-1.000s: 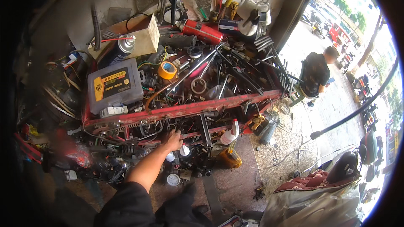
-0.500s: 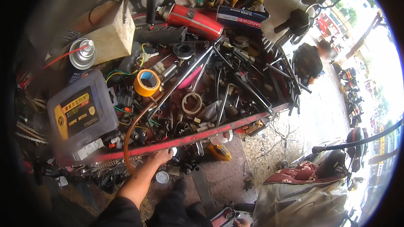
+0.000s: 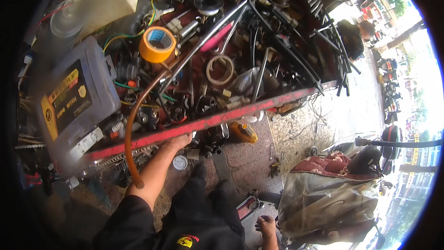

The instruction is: The person repairs a scooter by removing and reattaching a metal bar using a wrench and an impact driver. They also adjust the license plate and inspect the engine area.

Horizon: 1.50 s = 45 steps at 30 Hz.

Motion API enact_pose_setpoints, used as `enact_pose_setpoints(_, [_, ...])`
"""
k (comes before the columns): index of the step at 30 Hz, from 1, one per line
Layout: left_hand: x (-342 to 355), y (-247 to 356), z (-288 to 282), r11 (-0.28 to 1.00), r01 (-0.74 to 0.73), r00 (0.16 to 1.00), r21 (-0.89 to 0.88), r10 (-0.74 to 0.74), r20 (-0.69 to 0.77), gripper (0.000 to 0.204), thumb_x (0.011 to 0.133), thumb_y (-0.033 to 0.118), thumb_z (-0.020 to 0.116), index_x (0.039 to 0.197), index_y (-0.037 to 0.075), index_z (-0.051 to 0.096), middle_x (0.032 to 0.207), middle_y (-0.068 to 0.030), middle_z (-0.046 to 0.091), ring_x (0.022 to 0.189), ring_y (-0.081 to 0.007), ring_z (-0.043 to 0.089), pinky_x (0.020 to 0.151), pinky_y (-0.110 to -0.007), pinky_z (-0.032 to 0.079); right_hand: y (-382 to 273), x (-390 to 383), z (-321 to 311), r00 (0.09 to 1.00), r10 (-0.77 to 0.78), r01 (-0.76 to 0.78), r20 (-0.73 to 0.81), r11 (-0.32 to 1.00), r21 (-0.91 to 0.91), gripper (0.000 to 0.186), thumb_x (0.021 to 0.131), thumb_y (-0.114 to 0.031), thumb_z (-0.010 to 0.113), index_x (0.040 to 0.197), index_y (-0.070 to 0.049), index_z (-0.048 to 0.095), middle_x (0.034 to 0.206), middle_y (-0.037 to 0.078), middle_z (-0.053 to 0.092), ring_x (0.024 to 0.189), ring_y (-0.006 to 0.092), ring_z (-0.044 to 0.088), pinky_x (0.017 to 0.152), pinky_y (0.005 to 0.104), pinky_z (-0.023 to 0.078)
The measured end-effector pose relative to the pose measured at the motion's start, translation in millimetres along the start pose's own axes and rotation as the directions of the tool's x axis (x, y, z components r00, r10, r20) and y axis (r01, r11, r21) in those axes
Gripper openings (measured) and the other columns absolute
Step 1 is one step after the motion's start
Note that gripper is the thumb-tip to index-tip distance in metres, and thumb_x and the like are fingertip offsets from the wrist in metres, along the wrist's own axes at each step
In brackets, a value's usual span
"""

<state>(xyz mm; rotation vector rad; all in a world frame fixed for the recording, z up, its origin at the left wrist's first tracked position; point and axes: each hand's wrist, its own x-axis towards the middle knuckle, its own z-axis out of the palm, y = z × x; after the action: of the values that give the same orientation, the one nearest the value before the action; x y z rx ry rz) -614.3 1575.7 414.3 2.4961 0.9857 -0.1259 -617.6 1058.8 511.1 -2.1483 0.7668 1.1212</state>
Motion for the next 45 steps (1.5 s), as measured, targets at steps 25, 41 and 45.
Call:
enact_pose_setpoints(25, [-53, 10, 5, 0.947, -0.185, 0.896, 0.262, 0.272, -0.35, 0.07, 0.075, 0.018, 0.069, 0.137, 0.003, 0.039, 0.136, -0.0235, 0.041, 0.127, -0.0415, 0.04, 0.105, -0.05, 0.034, 215, -37, 10, 0.977, 0.207, -0.162, -0.047, 0.87, 0.466, 0.029, 0.09, -0.016, 0.064, 0.108, 0.006, 0.059, 0.081, 0.013, 0.063, 0.064, 0.0184, 0.062, 0.051, 0.0314, 0.052])
enact_pose_setpoints(41, [-237, 8, 101, 0.912, -0.373, 0.858, -0.171, 0.409, 0.31, 0.045, 0.077, 0.018, 0.071, 0.111, -0.008, 0.058, 0.101, -0.0264, 0.066, 0.094, -0.0395, 0.064, 0.087, -0.046, 0.048, 417, -62, 72, 0.943, 0.33, -0.233, -0.03, 0.724, 0.649, 0.032, 0.084, -0.027, 0.069, 0.105, -0.002, 0.066, 0.08, 0.01, 0.068, 0.065, 0.0175, 0.065, 0.057, 0.0329, 0.055])
enact_pose_setpoints(45, [-244, 12, 101, 0.956, 0.074, 0.834, -0.285, 0.097, 0.543, 0.036, 0.08, 0.01, 0.07, 0.111, -0.005, 0.057, 0.091, -0.017, 0.066, 0.077, -0.0242, 0.064, 0.068, -0.039, 0.054, 459, -85, 84, 0.938, 0.342, -0.193, -0.058, 0.655, 0.731, 0.035, 0.087, -0.023, 0.067, 0.11, 0.003, 0.064, 0.085, 0.011, 0.067, 0.067, 0.0167, 0.064, 0.056, 0.0319, 0.055])
